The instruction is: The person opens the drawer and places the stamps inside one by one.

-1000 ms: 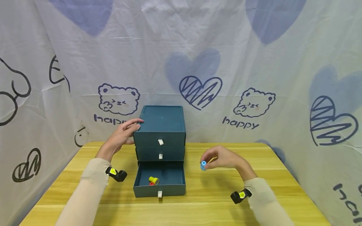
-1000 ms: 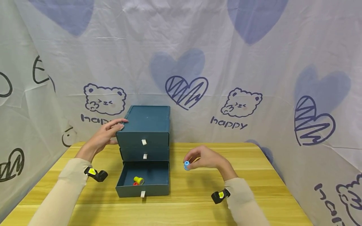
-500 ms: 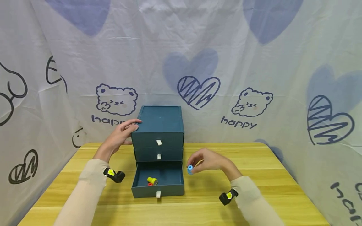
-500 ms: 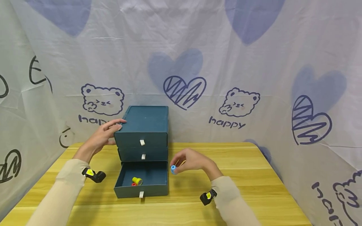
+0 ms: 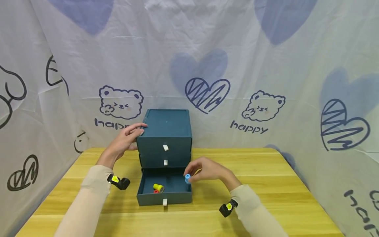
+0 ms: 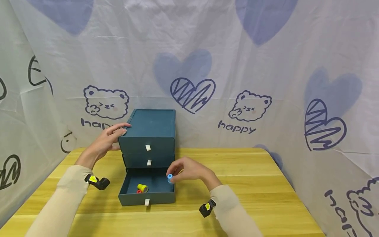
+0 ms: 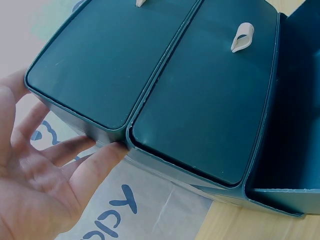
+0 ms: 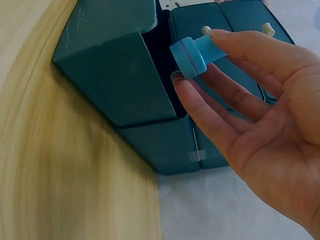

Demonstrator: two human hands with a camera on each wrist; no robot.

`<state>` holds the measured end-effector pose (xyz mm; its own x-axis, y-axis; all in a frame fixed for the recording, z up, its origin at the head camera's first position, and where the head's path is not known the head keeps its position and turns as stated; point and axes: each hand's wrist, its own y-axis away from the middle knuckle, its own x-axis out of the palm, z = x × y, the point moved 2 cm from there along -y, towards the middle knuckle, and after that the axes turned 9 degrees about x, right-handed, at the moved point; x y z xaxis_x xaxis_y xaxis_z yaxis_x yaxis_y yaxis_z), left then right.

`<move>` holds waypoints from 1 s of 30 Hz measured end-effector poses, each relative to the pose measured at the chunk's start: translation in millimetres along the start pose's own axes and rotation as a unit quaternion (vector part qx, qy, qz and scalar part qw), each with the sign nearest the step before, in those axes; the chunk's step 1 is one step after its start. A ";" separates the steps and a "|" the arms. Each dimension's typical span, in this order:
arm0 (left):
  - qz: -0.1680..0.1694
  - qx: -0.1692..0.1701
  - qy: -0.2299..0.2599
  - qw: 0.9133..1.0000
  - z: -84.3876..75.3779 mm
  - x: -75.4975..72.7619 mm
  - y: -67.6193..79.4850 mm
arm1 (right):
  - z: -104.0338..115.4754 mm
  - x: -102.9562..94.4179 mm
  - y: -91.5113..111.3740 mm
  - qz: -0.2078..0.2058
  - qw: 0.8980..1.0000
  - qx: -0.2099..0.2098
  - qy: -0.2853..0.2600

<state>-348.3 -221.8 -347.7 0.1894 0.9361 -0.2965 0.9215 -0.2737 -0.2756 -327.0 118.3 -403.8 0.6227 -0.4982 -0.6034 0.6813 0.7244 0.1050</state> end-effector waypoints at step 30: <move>-0.002 -0.007 0.001 1.000 -1.0 -0.2 -0.3 | 1.8 14.5 -26.0 0.008 1.000 0.004 0.011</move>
<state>-348.3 -221.7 -346.7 0.1868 0.9377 -0.2930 0.9267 -0.2672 -0.2642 -334.9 91.4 -413.9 0.6247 -0.4765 -0.6187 0.6751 0.7277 0.1213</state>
